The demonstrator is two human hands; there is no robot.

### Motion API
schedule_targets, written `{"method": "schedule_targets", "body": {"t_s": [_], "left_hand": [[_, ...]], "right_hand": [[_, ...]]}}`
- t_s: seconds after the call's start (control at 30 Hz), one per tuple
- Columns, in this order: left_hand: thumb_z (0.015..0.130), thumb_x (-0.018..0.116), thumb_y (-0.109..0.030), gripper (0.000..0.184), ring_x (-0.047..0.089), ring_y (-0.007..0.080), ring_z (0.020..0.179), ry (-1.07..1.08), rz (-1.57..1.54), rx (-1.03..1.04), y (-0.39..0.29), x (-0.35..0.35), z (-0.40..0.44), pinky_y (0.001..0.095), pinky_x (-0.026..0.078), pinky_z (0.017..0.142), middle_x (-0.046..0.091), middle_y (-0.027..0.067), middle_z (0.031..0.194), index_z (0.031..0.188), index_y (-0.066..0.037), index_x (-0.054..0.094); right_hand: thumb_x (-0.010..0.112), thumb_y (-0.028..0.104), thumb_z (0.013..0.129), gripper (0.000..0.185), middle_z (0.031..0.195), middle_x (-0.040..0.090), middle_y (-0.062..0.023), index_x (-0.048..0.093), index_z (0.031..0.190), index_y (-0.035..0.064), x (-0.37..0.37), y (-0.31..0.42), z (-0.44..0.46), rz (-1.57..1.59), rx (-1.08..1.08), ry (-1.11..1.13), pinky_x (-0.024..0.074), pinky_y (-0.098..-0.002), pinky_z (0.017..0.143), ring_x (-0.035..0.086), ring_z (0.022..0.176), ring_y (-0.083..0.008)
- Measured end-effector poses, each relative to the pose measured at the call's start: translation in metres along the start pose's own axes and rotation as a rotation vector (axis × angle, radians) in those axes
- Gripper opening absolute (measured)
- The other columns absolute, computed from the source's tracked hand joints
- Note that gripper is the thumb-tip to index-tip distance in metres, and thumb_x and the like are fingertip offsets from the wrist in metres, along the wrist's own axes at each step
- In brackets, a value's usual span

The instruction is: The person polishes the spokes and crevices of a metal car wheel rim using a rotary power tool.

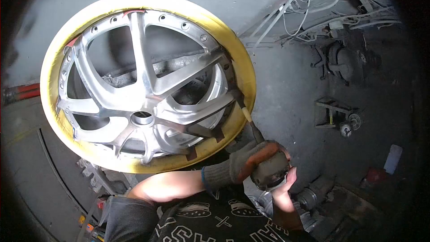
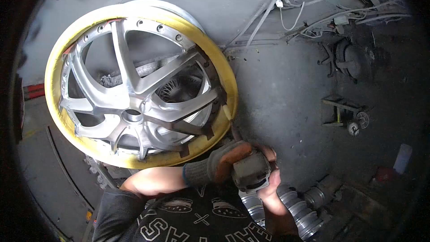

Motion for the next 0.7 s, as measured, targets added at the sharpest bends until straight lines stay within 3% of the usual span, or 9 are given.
{"method": "schedule_targets", "body": {"t_s": [0.03, 0.1, 0.13, 0.23, 0.3, 0.43, 0.53, 0.63, 0.7], "left_hand": [[0.105, 0.044, -0.023, 0.041, 0.060, 0.0271, 0.120, -0.022, -0.041, -0.008, -0.004, 0.002, 0.003, 0.0375, 0.050, 0.101, 0.061, 0.0166, 0.130, 0.139, 0.000, 0.050], [0.105, 0.043, -0.021, 0.039, 0.060, 0.0290, 0.120, -0.116, 0.529, 0.470, -0.011, 0.000, 0.006, 0.0366, 0.050, 0.100, 0.061, 0.0170, 0.129, 0.136, 0.000, 0.052], [0.105, 0.043, -0.021, 0.039, 0.060, 0.0290, 0.120, -0.111, 0.526, 0.470, -0.014, -0.001, 0.006, 0.0366, 0.050, 0.100, 0.061, 0.0170, 0.129, 0.136, 0.000, 0.052], [0.105, 0.042, -0.022, 0.037, 0.059, 0.0264, 0.120, 0.052, -0.088, 0.107, -0.027, 0.002, 0.002, 0.0353, 0.048, 0.102, 0.060, 0.0150, 0.128, 0.132, 0.000, 0.054], [0.105, 0.041, -0.023, 0.035, 0.058, 0.0225, 0.119, 0.080, -0.346, 0.145, -0.041, 0.004, -0.001, 0.0333, 0.046, 0.104, 0.059, 0.0128, 0.127, 0.128, -0.001, 0.056], [0.109, 0.032, -0.031, 0.042, 0.060, 0.0211, 0.116, 0.124, -0.313, 0.089, -0.038, 0.001, -0.004, 0.0340, 0.046, 0.102, 0.062, 0.0141, 0.125, 0.129, -0.003, 0.056], [0.104, 0.045, -0.022, 0.033, 0.058, 0.0224, 0.118, 0.179, -0.281, 0.185, -0.011, -0.005, -0.016, 0.0341, 0.045, 0.104, 0.059, 0.0140, 0.126, 0.126, -0.001, 0.056], [0.098, 0.054, -0.015, 0.034, 0.059, 0.0297, 0.117, 0.059, 0.011, 0.075, 0.007, -0.009, -0.035, 0.0369, 0.046, 0.102, 0.060, 0.0174, 0.126, 0.129, -0.001, 0.055], [0.093, 0.059, -0.008, 0.040, 0.059, 0.0361, 0.118, 0.174, 0.349, 0.337, -0.029, -0.015, -0.040, 0.0405, 0.048, 0.101, 0.059, 0.0204, 0.130, 0.133, -0.001, 0.054]], "right_hand": [[0.037, 0.064, 0.099, 0.076, 0.133, 0.060, -0.0127, 0.052, 0.138, 0.0009, -0.003, -0.003, 0.001, -0.067, -0.036, 0.008, 0.0459, -0.0425, 0.102, 0.058, 0.120, -0.0268], [0.036, 0.064, 0.099, 0.076, 0.132, 0.060, -0.0127, 0.052, 0.138, 0.0003, -0.001, -0.005, 0.002, -0.135, -0.078, 0.006, 0.0462, -0.0420, 0.102, 0.058, 0.119, -0.0260], [0.035, 0.064, 0.100, 0.077, 0.130, 0.061, -0.0128, 0.052, 0.137, -0.0004, 0.003, -0.005, 0.003, -0.125, -0.092, -0.006, 0.0469, -0.0419, 0.101, 0.059, 0.118, -0.0257], [0.036, 0.068, 0.095, 0.084, 0.131, 0.059, -0.0155, 0.050, 0.138, -0.0032, 0.003, -0.008, -0.006, -0.192, -0.034, -0.071, 0.0426, -0.0421, 0.105, 0.056, 0.121, -0.0274], [0.037, 0.072, 0.090, 0.092, 0.133, 0.056, -0.0181, 0.048, 0.139, -0.0053, 0.007, -0.010, -0.009, -0.262, 0.036, -0.120, 0.0376, -0.0423, 0.110, 0.053, 0.125, -0.0295], [0.040, 0.070, 0.090, 0.089, 0.135, 0.054, -0.0174, 0.052, 0.136, -0.0059, 0.013, -0.019, -0.015, -0.184, -0.007, -0.120, 0.0390, -0.0428, 0.110, 0.051, 0.128, -0.0289], [0.043, 0.072, 0.089, 0.091, 0.138, 0.052, -0.0170, 0.054, 0.135, -0.0060, 0.019, -0.025, -0.025, -0.128, 0.010, -0.134, 0.0396, -0.0431, 0.110, 0.051, 0.129, -0.0287], [0.045, 0.075, 0.088, 0.094, 0.140, 0.050, -0.0168, 0.054, 0.136, -0.0064, 0.030, -0.028, -0.034, -0.126, 0.008, -0.131, 0.0385, -0.0435, 0.112, 0.050, 0.131, -0.0286], [0.045, 0.076, 0.087, 0.097, 0.141, 0.049, -0.0168, 0.053, 0.137, -0.0067, 0.041, -0.029, -0.040, -0.181, -0.007, -0.144, 0.0378, -0.0438, 0.113, 0.050, 0.132, -0.0288]]}}
Point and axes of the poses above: each hand's wrist, its own z-axis towards the middle knuckle, its own x-axis out of the palm, y = z × x, the point moved 1 cm from there along z, towards the middle knuckle
